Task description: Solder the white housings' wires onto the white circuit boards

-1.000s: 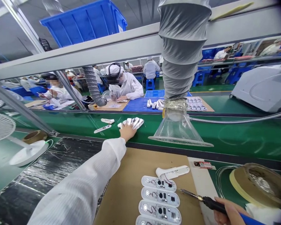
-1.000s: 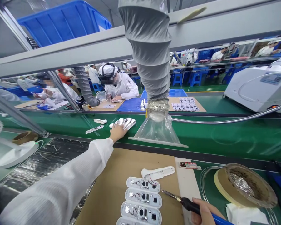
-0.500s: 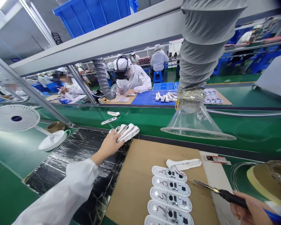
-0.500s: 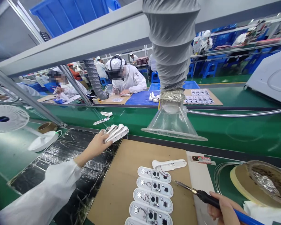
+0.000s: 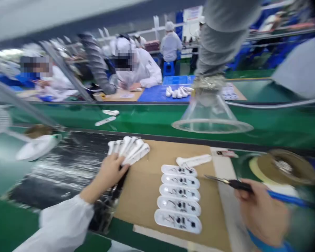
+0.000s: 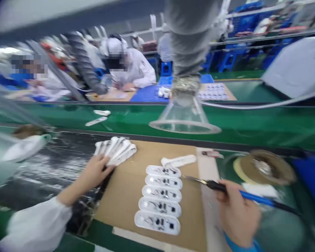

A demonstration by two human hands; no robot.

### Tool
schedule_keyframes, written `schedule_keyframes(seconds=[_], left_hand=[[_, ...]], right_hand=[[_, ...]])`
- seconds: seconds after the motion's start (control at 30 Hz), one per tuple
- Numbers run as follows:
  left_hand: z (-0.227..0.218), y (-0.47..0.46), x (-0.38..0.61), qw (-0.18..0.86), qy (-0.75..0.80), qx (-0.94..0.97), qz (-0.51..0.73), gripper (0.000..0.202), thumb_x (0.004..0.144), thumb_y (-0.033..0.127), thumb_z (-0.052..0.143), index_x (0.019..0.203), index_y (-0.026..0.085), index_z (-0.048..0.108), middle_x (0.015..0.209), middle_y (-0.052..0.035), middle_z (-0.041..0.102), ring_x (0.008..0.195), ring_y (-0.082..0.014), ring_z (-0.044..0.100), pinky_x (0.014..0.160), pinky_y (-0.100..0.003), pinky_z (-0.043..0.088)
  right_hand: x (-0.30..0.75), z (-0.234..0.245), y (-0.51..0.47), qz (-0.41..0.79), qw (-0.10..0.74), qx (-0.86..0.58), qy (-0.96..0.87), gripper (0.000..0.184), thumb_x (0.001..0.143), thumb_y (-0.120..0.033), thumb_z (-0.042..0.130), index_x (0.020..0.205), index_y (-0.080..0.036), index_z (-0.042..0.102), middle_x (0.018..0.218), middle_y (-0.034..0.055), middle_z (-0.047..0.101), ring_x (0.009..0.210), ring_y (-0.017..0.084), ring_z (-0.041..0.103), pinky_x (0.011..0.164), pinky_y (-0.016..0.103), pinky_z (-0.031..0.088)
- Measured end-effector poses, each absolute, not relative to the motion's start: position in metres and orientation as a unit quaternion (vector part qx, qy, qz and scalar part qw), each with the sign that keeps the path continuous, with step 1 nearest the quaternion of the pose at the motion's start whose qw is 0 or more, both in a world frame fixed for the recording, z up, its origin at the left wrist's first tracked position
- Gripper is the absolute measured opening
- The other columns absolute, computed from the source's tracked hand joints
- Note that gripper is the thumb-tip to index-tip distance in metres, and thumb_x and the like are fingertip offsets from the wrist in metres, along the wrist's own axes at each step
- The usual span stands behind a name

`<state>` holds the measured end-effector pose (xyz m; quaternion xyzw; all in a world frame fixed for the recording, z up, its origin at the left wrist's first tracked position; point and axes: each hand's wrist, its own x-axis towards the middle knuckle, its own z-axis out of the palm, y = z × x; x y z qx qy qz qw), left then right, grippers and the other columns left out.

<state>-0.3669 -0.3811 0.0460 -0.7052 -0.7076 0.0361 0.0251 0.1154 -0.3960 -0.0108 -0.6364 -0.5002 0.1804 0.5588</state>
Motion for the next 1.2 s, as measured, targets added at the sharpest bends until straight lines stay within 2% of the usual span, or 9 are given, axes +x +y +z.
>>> schedule_keyframes(seconds=[0.03,0.1,0.13,0.23,0.4,0.57,0.7,0.93,1.2], left_hand=[[0.045,-0.381,-0.37,0.038,-0.701,-0.711,0.045,0.022,0.102,0.037,0.059,0.102,0.019,0.071,0.104,-0.0161,0.07,0.101,-0.036,0.068,0.093,-0.05,0.056],[0.046,-0.38,-0.374,0.071,-0.69,-0.72,0.03,0.032,0.103,0.041,0.053,0.116,0.019,0.072,0.112,-0.0188,0.072,0.105,-0.04,0.069,0.091,-0.055,0.057],[0.048,-0.38,-0.375,0.088,-0.676,-0.731,0.02,0.035,0.104,0.042,0.05,0.121,0.02,0.072,0.114,-0.0189,0.073,0.11,-0.0423,0.069,0.092,-0.059,0.056],[0.06,-0.379,-0.366,0.136,-0.633,-0.762,-0.026,0.039,0.107,0.045,0.044,0.127,0.022,0.069,0.119,-0.0178,0.073,0.122,-0.0465,0.067,0.099,-0.068,0.055],[0.068,-0.366,-0.308,0.026,-0.522,-0.838,-0.156,0.032,0.11,0.041,0.049,0.128,0.024,0.068,0.135,-0.0158,0.068,0.121,-0.0358,0.07,0.102,-0.053,0.061],[0.06,-0.345,-0.233,-0.111,-0.441,-0.872,-0.182,0.027,0.111,0.027,0.053,0.135,0.026,0.066,0.142,-0.011,0.066,0.132,-0.0286,0.065,0.112,-0.05,0.058],[0.057,-0.331,-0.192,-0.164,-0.382,-0.893,-0.173,0.025,0.109,0.022,0.058,0.132,0.024,0.068,0.146,-0.0124,0.062,0.137,-0.0298,0.062,0.115,-0.053,0.055],[0.029,-0.308,-0.171,-0.258,-0.388,-0.862,-0.202,0.011,0.105,0.018,0.062,0.104,0.022,0.072,0.144,-0.011,0.062,0.138,-0.0306,0.061,0.118,-0.057,0.052],[0.015,-0.308,-0.173,-0.329,-0.378,-0.825,-0.26,0.016,0.108,0.024,0.062,0.099,0.023,0.075,0.142,-0.0116,0.063,0.14,-0.0288,0.06,0.119,-0.055,0.05]], right_hand=[[0.113,-0.008,-0.394,0.235,0.611,-0.605,-0.453,0.017,0.079,-0.038,0.081,0.081,-0.022,0.079,0.063,0.0046,0.066,0.054,0.019,0.056,0.051,0.032,0.039],[0.109,-0.007,-0.389,0.27,0.65,-0.582,-0.408,0.031,0.094,-0.048,0.066,0.081,-0.023,0.077,0.054,-0.0008,0.056,0.05,0.018,0.055,0.051,0.032,0.045],[0.106,-0.007,-0.386,0.334,0.689,-0.535,-0.356,0.028,0.092,-0.046,0.071,0.082,-0.021,0.078,0.053,-0.0016,0.055,0.05,0.018,0.055,0.052,0.032,0.046],[0.1,-0.005,-0.382,0.359,0.717,-0.508,-0.314,0.028,0.09,-0.045,0.075,0.081,-0.02,0.08,0.053,-0.0019,0.056,0.05,0.016,0.055,0.05,0.03,0.047],[0.099,-0.001,-0.384,0.382,0.73,-0.486,-0.292,0.027,0.089,-0.043,0.078,0.08,-0.018,0.081,0.054,-0.0016,0.057,0.049,0.015,0.055,0.048,0.028,0.046],[0.1,-0.001,-0.384,0.396,0.724,-0.485,-0.291,0.025,0.09,-0.041,0.077,0.081,-0.019,0.082,0.054,-0.0018,0.057,0.05,0.015,0.056,0.047,0.027,0.045],[0.101,0.001,-0.384,0.394,0.725,-0.484,-0.293,0.024,0.091,-0.04,0.076,0.08,-0.02,0.082,0.054,-0.0017,0.057,0.049,0.014,0.055,0.047,0.028,0.045],[0.1,0.003,-0.384,0.387,0.73,-0.486,-0.286,0.025,0.092,-0.041,0.075,0.081,-0.019,0.081,0.054,-0.0019,0.057,0.049,0.014,0.055,0.048,0.028,0.047],[0.098,0.002,-0.383,0.388,0.729,-0.488,-0.283,0.025,0.093,-0.04,0.075,0.082,-0.018,0.08,0.053,-0.0023,0.057,0.048,0.014,0.056,0.049,0.028,0.047]])
